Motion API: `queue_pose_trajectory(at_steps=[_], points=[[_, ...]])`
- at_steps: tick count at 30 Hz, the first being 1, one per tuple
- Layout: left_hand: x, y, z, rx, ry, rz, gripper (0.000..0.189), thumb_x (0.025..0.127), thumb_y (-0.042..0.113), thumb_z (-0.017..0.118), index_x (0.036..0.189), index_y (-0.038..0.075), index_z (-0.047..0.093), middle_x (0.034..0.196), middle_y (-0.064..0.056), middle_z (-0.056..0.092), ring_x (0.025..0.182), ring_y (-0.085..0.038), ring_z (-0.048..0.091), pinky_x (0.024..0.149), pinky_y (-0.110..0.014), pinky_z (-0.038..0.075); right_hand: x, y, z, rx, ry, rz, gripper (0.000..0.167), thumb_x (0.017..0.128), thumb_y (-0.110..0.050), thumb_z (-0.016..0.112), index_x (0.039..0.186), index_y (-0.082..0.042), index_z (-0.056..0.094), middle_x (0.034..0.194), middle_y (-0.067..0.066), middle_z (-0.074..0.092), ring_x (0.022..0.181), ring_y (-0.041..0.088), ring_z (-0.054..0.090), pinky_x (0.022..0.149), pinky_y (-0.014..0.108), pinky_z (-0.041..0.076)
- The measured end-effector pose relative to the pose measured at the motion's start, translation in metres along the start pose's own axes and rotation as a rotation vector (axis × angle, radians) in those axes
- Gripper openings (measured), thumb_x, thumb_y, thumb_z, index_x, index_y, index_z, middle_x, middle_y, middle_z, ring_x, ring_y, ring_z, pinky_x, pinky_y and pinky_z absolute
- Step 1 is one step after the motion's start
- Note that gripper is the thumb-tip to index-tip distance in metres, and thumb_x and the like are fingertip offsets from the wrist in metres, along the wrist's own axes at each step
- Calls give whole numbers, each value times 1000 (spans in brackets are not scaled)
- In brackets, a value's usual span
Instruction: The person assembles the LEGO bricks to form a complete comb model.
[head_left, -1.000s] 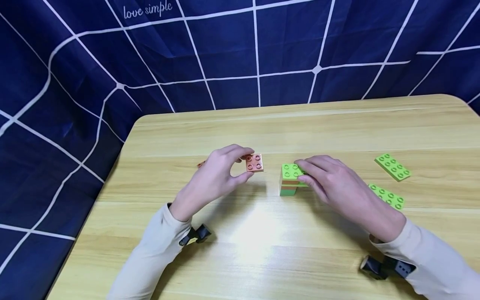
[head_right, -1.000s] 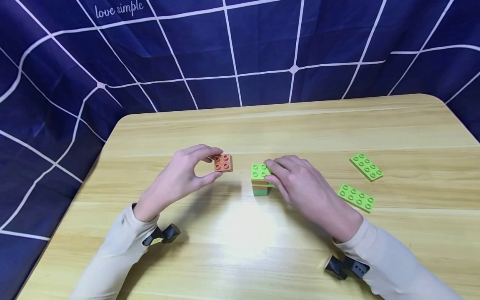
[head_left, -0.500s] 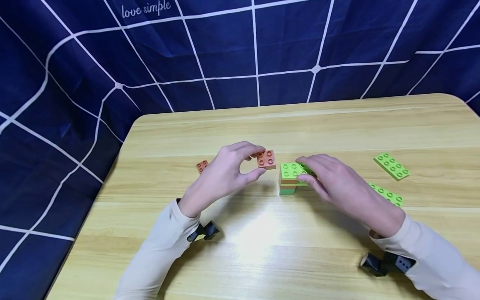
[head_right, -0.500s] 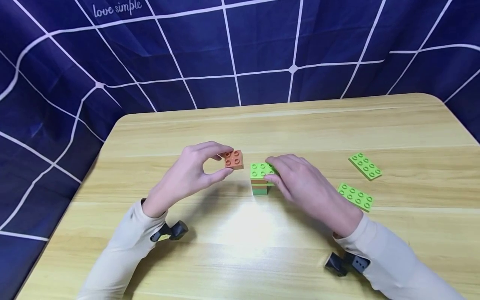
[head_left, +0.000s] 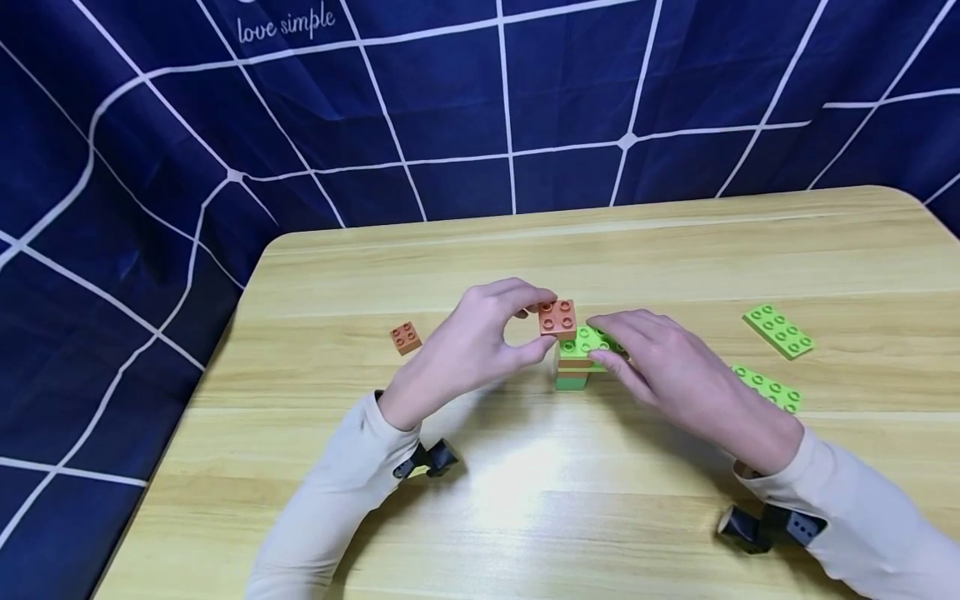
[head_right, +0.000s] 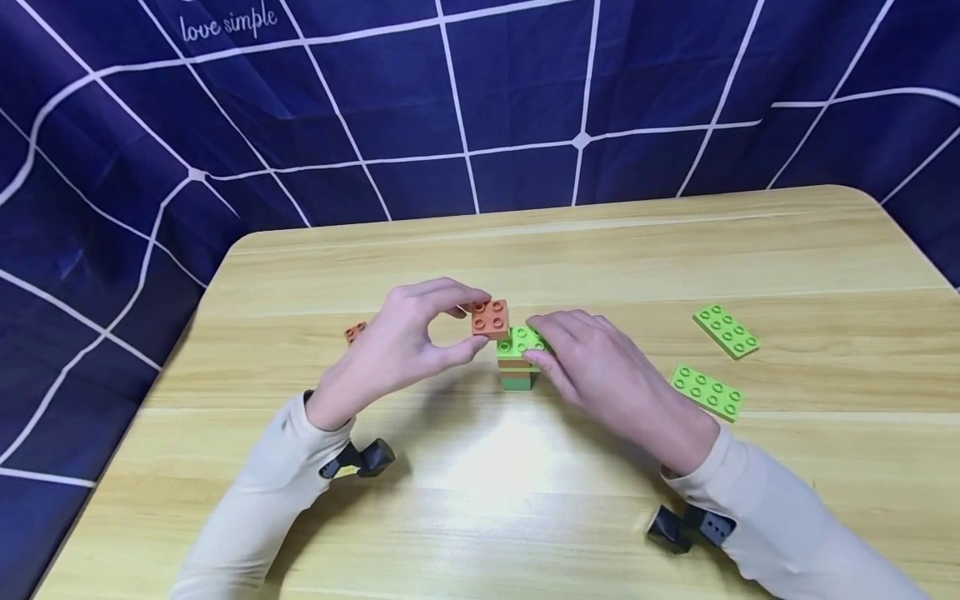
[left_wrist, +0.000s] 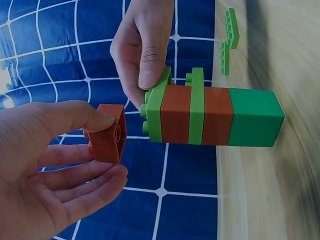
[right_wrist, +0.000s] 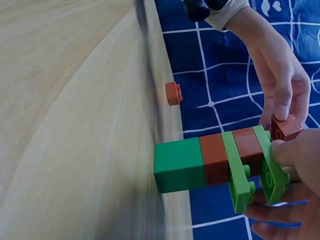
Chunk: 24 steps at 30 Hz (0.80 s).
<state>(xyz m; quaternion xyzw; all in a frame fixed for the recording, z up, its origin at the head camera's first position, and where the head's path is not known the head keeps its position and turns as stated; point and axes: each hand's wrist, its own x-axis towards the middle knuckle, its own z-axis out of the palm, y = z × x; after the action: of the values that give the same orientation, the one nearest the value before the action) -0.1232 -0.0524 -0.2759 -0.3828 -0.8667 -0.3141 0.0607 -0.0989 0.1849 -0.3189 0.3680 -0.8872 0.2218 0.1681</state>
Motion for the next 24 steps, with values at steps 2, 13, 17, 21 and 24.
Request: queue_pose_trajectory(at_steps=[2, 13, 17, 21, 24], points=[[0, 0, 1, -6, -6, -4, 36, 85, 14, 72, 117, -1, 65, 108, -9, 69, 96, -18, 64, 86, -17, 50, 0, -1, 0, -3, -8, 5, 40, 99, -27, 57, 121, 5, 59, 110, 21, 66, 101, 38, 63, 88, 54, 51], [3, 3, 10, -10, -36, 9, 32, 86, 15, 73, 114, 0, 67, 104, -5, 69, 91, -14, 62, 83, -16, 50, -1, -2, -2, -2, -36, 25, 41, 98, -26, 57, 123, 5, 58, 114, 23, 65, 104, 39, 62, 91, 56, 49], [2, 3, 11, -6, -40, 10, 32, 86, 15, 73, 114, 0, 67, 105, -6, 69, 92, -14, 63, 84, -15, 49, -1, -1, -1, -7, -29, 15, 42, 99, -28, 56, 123, 6, 59, 113, 23, 65, 104, 39, 62, 90, 56, 49], [3, 3, 13, -1, -58, 14, 33, 87, 15, 72, 115, -1, 66, 106, -7, 69, 93, -15, 63, 84, -15, 49, -1, -2, -1, -7, -33, 16, 43, 98, -28, 57, 123, 7, 58, 113, 24, 64, 104, 40, 62, 90, 56, 50], [2, 3, 14, -3, -73, 14, 35, 87, 15, 72, 117, -1, 65, 107, -8, 68, 95, -16, 63, 86, -16, 49, 0, -2, -4, -6, -48, 21, 43, 96, -26, 60, 125, 7, 57, 116, 24, 63, 105, 40, 61, 90, 56, 49]])
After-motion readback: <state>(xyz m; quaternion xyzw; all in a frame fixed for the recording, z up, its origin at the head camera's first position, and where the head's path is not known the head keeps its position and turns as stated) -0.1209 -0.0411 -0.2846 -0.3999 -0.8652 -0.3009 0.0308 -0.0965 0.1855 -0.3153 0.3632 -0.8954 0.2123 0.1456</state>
